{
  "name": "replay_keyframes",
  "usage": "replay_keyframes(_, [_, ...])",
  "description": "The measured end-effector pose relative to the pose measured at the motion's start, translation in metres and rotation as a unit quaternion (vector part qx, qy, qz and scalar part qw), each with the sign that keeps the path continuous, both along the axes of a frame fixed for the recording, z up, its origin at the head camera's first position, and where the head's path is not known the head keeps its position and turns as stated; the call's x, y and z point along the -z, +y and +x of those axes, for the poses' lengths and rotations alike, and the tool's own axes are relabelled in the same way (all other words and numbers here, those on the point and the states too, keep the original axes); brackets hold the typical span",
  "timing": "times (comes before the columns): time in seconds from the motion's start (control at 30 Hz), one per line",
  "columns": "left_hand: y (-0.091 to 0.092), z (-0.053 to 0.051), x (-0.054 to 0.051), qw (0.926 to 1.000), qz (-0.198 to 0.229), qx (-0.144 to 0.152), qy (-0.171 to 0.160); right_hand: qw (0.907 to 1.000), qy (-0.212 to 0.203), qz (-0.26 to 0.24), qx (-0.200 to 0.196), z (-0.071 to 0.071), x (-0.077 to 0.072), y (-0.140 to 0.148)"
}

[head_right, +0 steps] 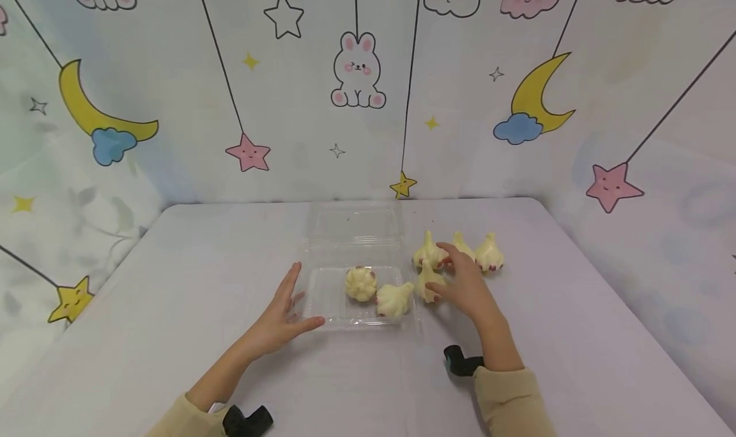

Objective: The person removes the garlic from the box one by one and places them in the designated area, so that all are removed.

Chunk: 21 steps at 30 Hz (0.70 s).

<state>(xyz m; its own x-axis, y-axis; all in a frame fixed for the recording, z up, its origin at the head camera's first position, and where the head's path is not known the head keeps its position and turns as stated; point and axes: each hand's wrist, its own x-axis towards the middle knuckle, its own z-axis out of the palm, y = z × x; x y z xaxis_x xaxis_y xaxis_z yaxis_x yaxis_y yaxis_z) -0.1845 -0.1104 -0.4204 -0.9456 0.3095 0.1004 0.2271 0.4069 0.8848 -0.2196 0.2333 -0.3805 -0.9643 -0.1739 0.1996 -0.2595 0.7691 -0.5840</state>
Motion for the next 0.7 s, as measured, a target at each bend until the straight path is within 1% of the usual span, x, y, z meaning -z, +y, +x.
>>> replay_keyframes(0.2, [0.001, 0.000, -0.001, 1.0000, 0.001, -0.003, -0.001, 0.9998, -0.003, -0.011, 0.015, 0.006, -0.010, -0.001])
replay_keyframes(0.37, [0.000, -0.001, 0.001, 1.0000, 0.001, -0.003, 0.001, 0.9992, 0.012, -0.036, 0.015, 0.010, -0.017, -0.007])
replay_keyframes(0.47, [0.000, 0.000, 0.001, 1.0000, 0.005, -0.002, -0.001, 0.9982, 0.010, -0.057, 0.015, 0.013, -0.021, -0.011])
replay_keyframes(0.7, [0.000, 0.001, -0.001, 0.9999, 0.011, 0.001, -0.001, 0.9972, 0.006, -0.074, 0.014, 0.018, -0.027, -0.021])
